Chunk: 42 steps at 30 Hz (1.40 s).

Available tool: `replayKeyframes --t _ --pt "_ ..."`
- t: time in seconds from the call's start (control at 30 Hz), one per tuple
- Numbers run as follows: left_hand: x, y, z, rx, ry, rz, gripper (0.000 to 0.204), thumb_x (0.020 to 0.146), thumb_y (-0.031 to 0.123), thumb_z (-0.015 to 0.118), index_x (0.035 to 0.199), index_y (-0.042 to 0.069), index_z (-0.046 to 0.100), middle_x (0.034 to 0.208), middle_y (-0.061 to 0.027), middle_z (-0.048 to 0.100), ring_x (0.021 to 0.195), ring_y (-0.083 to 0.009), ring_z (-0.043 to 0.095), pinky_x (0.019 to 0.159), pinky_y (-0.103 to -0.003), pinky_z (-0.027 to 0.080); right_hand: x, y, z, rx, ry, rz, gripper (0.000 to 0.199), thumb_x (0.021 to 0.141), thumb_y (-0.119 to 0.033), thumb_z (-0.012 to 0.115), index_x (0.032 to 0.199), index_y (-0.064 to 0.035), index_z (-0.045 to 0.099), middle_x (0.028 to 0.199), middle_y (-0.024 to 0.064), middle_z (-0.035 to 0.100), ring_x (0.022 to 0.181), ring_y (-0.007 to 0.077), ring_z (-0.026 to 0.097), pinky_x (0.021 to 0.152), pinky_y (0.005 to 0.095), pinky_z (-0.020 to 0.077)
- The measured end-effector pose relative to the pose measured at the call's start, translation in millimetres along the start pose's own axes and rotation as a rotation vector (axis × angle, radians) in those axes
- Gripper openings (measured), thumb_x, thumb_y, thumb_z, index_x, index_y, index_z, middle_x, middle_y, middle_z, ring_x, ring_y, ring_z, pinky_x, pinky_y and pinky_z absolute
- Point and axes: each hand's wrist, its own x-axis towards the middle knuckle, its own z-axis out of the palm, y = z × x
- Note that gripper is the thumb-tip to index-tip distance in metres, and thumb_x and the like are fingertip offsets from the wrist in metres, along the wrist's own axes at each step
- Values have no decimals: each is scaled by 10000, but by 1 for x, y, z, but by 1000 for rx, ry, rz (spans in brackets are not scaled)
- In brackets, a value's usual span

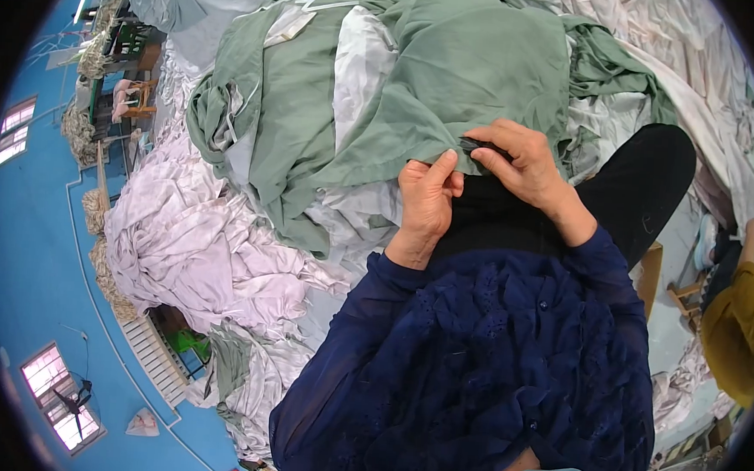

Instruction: Trimming excess threads from green and white pillowcases or fabric covers using thread snips.

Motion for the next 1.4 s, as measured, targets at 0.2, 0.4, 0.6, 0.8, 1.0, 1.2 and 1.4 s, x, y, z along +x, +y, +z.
replayKeyframes --t 0.2,0.4,0.6,0.8,1.0,1.2,1.4 --pt "0 0 -1 4 12 -11 50 901 78 655 883 35 637 756 -24 642 533 -90 554 432 -199 405 0 0 2 -38 -25 2 210 829 -86 693 1036 -51 679 750 75 578 615 230 562 543 318 423" --pt "0 0 -1 -6 4 -17 44 899 71 655 894 30 641 777 -31 653 545 -93 561 440 -208 413 2 -2 1 -59 -37 -9 198 833 -99 695 1025 -54 680 749 74 585 607 232 570 533 321 425" --pt "0 1 1 1 -12 -19 47 900 72 654 892 27 641 776 -30 651 548 -91 563 441 -201 412 2 -2 0 -76 -33 -21 166 833 -95 692 994 -53 687 742 71 590 598 230 577 531 320 432" --pt "0 0 2 3 -4 -11 46 900 73 654 884 31 642 756 -28 642 541 -93 560 437 -202 411 -1 2 1 -14 -28 7 157 839 -64 678 992 -30 688 741 74 588 629 209 578 556 304 432" --pt "0 2 2 12 22 -20 54 901 74 648 863 38 636 745 -25 634 542 -106 553 446 -223 409 -2 10 -2 141 64 113 185 862 -40 658 1043 -6 681 800 71 631 696 140 570 623 256 435" --pt "2 15 4 -131 87 -135 84 923 114 630 869 51 614 770 -30 629 581 -120 555 466 -240 413 -13 12 -8 210 100 163 412 801 -105 741 1185 -33 611 910 73 601 729 157 566 640 266 452" --pt "9 20 -13 -350 142 -277 117 939 126 616 849 59 582 774 -38 606 617 -129 564 474 -239 420 -17 2 3 -216 46 -23 446 670 -58 786 1075 -74 599 824 83 546 679 242 586 595 327 472"
